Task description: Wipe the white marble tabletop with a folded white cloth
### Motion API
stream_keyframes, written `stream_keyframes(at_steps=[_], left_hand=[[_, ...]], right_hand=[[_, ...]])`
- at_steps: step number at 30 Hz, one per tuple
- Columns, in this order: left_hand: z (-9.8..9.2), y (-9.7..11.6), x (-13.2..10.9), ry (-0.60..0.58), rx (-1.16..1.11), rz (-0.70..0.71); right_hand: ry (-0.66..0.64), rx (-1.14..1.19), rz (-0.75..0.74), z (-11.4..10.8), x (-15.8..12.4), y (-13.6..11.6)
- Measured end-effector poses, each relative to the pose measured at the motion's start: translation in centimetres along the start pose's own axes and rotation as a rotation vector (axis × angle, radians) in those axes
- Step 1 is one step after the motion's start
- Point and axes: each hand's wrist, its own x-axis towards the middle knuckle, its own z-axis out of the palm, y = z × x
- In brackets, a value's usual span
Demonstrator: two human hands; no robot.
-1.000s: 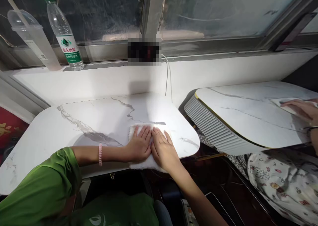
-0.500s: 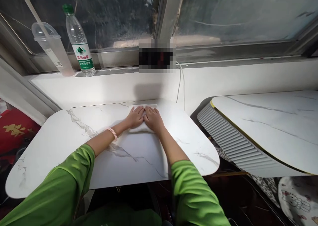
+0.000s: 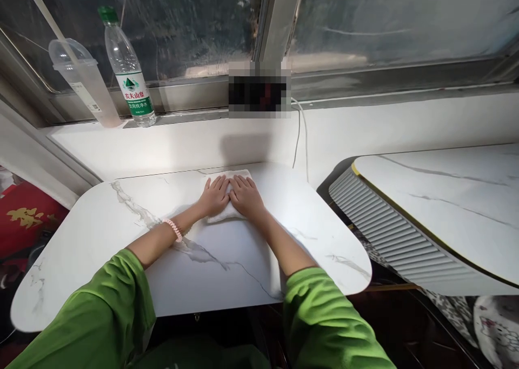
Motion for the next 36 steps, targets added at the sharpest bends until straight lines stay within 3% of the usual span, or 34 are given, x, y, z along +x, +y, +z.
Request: stream_keyframes(at_steps=[3, 10, 13, 15, 17, 20, 26, 29, 32, 36], left_hand=[[-0.3, 0.7, -3.6, 0.001, -0.003, 0.037], [-0.8, 3.3, -14.6, -0.008, 0.030, 0.161], [-1.2, 3.8, -17.3, -0.029, 0.062, 0.183], [-1.4, 3.9, -17.8, -0.044, 0.067, 0.186], [-1.5, 3.8, -17.2, -0.059, 0.058, 0.162], [-1.5, 3.1, -14.3, -0.075, 0.031, 0.070], [-1.5, -0.9, -4.4, -0.003, -0.029, -0.055], [-1.5, -2.6, -0.6, 0.030, -0.011, -0.104], [-1.6, -3.3, 0.8, 0.022, 0.004, -0.122], [-1.5, -3.4, 0.7, 0.022, 0.021, -0.108]], right_hand=[[-0.014, -0.055, -0.012, -1.0, -3.1, -2.5], [0.066, -0.106, -0.065, -4.0, -12.8, -9.3], [0.086, -0.082, -0.095, -4.8, -14.7, -10.9], [0.082, -0.060, -0.103, -4.9, -14.7, -11.2], [0.069, -0.037, -0.096, -4.6, -13.9, -10.8], [0.045, 0.006, -0.086, -3.4, -11.2, -9.3], [0.078, 0.063, 0.031, 0.0, -1.1, -5.3], [0.063, 0.132, 0.024, 1.2, 3.2, -3.5], [0.030, 0.194, 0.005, 1.8, 5.2, -2.2], [0.011, 0.209, -0.019, 2.1, 5.1, -1.5]])
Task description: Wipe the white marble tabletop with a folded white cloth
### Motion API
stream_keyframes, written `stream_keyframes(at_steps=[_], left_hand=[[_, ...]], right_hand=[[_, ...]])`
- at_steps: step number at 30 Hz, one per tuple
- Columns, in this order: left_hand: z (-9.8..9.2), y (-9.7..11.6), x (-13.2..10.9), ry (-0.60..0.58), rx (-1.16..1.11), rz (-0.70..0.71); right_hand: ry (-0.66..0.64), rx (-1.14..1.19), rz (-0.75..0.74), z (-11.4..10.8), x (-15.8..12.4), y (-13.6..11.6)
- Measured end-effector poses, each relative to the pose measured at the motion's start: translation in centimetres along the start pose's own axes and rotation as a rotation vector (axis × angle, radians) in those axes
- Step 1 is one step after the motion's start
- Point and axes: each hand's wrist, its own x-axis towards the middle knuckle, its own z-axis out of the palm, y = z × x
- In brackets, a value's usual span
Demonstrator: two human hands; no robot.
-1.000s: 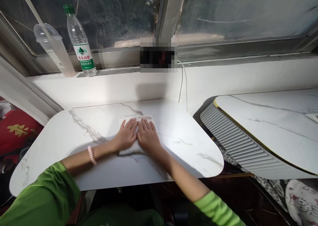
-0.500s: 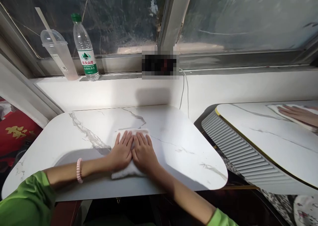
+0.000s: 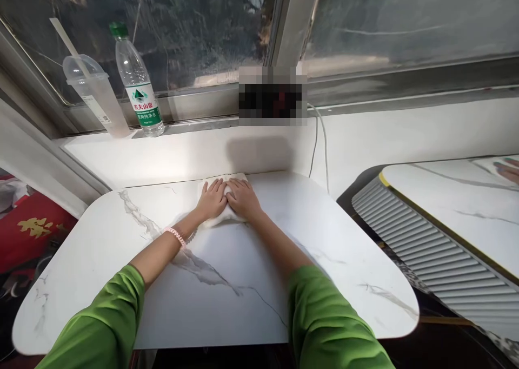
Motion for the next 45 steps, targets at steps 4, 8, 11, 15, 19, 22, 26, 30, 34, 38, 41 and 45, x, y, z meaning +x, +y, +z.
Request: stream_keyframes(at_steps=[4, 8, 11, 15, 19, 22, 26, 30, 34, 38, 41, 45], left_hand=[[0.1, 0.2, -1.2, -0.014, 0.009, 0.016], [-0.1, 0.8, -4.9, -0.029, 0.029, 0.082], [-0.4, 1.8, -10.1, -0.042, 0.031, 0.164], [-1.3, 2.4, -18.0, -0.077, 0.020, 0.179], [-2.5, 1.5, -22.7, -0.146, -0.058, 0.133], [-2.6, -0.5, -22.1, -0.146, -0.128, 0.028], [-2.1, -4.3, -16.7, -0.035, -0.110, -0.102], [-2.1, -7.6, -9.9, 0.055, 0.009, -0.087], [-2.3, -9.8, -5.7, 0.070, -0.001, -0.123], [-1.9, -10.7, -4.6, 0.065, -0.010, -0.118], [-1.5, -10.5, -5.0, 0.089, 0.011, -0.107], [-1.3, -9.4, -7.2, 0.090, 0.017, -0.123]], right_hand=[[-0.014, -0.077, -0.001, -0.3, -1.5, -1.1], [-0.024, -0.173, 0.011, -1.2, -5.5, -4.1], [0.020, -0.236, -0.020, -2.0, -10.1, -7.1], [0.028, -0.193, -0.206, -3.1, -15.9, -11.3], [-0.002, -0.094, -0.269, -3.7, -17.7, -14.6], [-0.020, -0.047, -0.255, -2.6, -15.7, -15.5], [-0.004, -0.025, -0.210, 0.3, -9.5, -14.7], [-0.046, -0.040, -0.166, 2.6, -2.2, -12.8], [-0.043, -0.031, -0.153, 3.9, 2.3, -11.6], [-0.036, -0.003, -0.135, 4.5, 3.3, -11.0], [-0.023, 0.003, -0.161, 4.6, 3.0, -10.7], [-0.078, -0.026, -0.175, 3.8, 0.8, -11.6]])
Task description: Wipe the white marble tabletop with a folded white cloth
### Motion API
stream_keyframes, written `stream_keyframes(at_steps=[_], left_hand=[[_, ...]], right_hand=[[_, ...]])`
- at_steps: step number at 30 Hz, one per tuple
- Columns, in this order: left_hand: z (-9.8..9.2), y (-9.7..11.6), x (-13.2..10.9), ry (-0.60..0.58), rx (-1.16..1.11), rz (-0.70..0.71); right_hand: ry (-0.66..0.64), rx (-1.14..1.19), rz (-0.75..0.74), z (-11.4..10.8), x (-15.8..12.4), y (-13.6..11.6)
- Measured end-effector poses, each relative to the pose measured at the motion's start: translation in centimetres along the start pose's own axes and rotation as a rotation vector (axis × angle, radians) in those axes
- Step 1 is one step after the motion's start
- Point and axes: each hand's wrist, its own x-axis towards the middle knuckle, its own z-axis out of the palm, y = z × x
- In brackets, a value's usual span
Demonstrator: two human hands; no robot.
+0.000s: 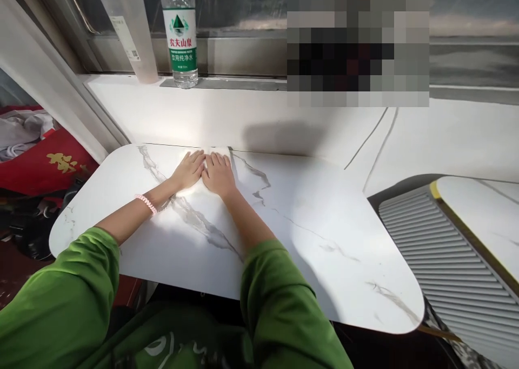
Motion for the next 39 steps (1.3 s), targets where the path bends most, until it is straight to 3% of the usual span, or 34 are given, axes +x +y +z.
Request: stream_keyframes(at_steps=[3, 7, 10, 13, 15, 17, 24, 28, 33, 36, 39], left_hand=[[-0.6, 1.1, -3.7, -0.025, -0.006, 0.069], [-1.5, 3.2, -10.7, -0.002, -0.019, 0.182], [-2.4, 4.6, -15.5, 0.018, -0.012, 0.148], [-3.1, 4.7, -18.1, 0.022, -0.023, 0.102], [-3.2, 3.8, -18.0, 0.021, -0.037, 0.070], [-3.1, 2.2, -16.3, 0.018, -0.045, 0.032], [-2.3, -5.9, -4.3, -0.021, -0.005, -0.051], [-2.3, -7.6, -1.1, -0.068, -0.009, -0.043], [-2.2, -7.2, -3.7, -0.051, -0.007, -0.009], [-2.6, -7.2, -7.3, -0.036, -0.015, 0.015], [-4.0, -7.6, -12.4, -0.027, -0.028, 0.020]], right_hand=[[-0.029, -0.036, 0.005, -1.1, -3.5, -2.2], [0.021, -0.058, -0.091, -2.6, -9.8, -5.7], [0.043, -0.049, -0.138, -3.5, -13.4, -8.3], [0.047, -0.008, -0.169, -3.7, -14.4, -10.1], [0.050, 0.018, -0.186, -3.2, -13.5, -10.5], [0.046, 0.028, -0.181, -2.4, -11.2, -10.3], [-0.019, 0.071, -0.114, 1.4, 2.0, -7.1], [0.009, 0.073, 0.019, 2.7, 4.9, -6.5], [0.018, 0.075, -0.027, 2.0, 2.5, -7.6], [-0.016, 0.102, -0.026, 1.1, 0.1, -10.1], [-0.104, 0.135, -0.052, 0.1, -2.3, -14.1]])
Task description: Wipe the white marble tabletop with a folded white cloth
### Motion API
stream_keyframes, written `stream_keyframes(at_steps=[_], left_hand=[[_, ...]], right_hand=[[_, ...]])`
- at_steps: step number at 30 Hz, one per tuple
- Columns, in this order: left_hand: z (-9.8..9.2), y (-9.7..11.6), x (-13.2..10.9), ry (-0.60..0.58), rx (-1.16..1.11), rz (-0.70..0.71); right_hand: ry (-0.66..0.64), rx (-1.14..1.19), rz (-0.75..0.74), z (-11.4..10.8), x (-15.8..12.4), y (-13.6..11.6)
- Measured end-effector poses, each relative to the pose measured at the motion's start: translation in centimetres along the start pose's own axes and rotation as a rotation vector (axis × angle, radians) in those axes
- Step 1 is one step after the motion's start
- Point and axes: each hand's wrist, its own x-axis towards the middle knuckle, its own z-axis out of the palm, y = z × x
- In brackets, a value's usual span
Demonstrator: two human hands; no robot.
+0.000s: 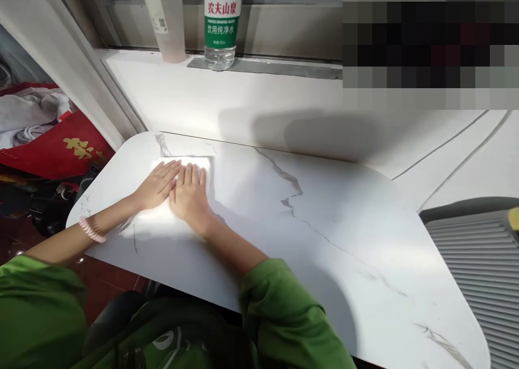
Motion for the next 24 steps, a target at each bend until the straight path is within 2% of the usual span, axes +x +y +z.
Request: stream_keyframes(at_steps=[4, 7, 9, 11, 13, 15, 17, 20, 22, 24], left_hand=[[-2.2, -0.7, -8.6, 0.024, 0.002, -0.051], [-3.3, -1.8, -14.2, 0.042, 0.010, -0.133], [-4.1, -3.1, -16.4, 0.061, 0.022, -0.192], [-4.6, -4.7, -16.8, 0.077, 0.043, -0.250], [-4.8, -6.6, -15.5, 0.067, 0.059, -0.278], [-4.5, -8.4, -12.6, 0.042, 0.061, -0.261], [-3.9, -9.9, -8.3, 0.016, 0.056, -0.217], [-2.9, -11.4, -0.7, -0.029, 0.057, -0.146], [-2.2, -11.6, 4.0, -0.050, 0.057, -0.123], [-1.6, -11.4, 7.6, -0.050, 0.049, -0.114]], right_hand=[[-0.127, 0.053, -0.127, 0.1, -2.4, -6.3], [-0.148, 0.099, -0.271, 0.4, -2.8, -10.1], [-0.160, 0.130, -0.341, 0.8, -1.8, -11.9], [-0.188, 0.150, -0.374, 1.3, 0.0, -12.9], [-0.193, 0.152, -0.364, 2.0, 2.0, -12.9], [-0.158, 0.141, -0.307, 2.8, 4.2, -11.9], [-0.108, 0.124, -0.224, 3.4, 6.4, -9.8], [-0.054, 0.085, -0.106, 3.5, 9.9, -5.4], [-0.031, 0.058, -0.035, 3.4, 12.0, -2.4], [0.001, 0.044, 0.013, 3.3, 13.4, 0.1]])
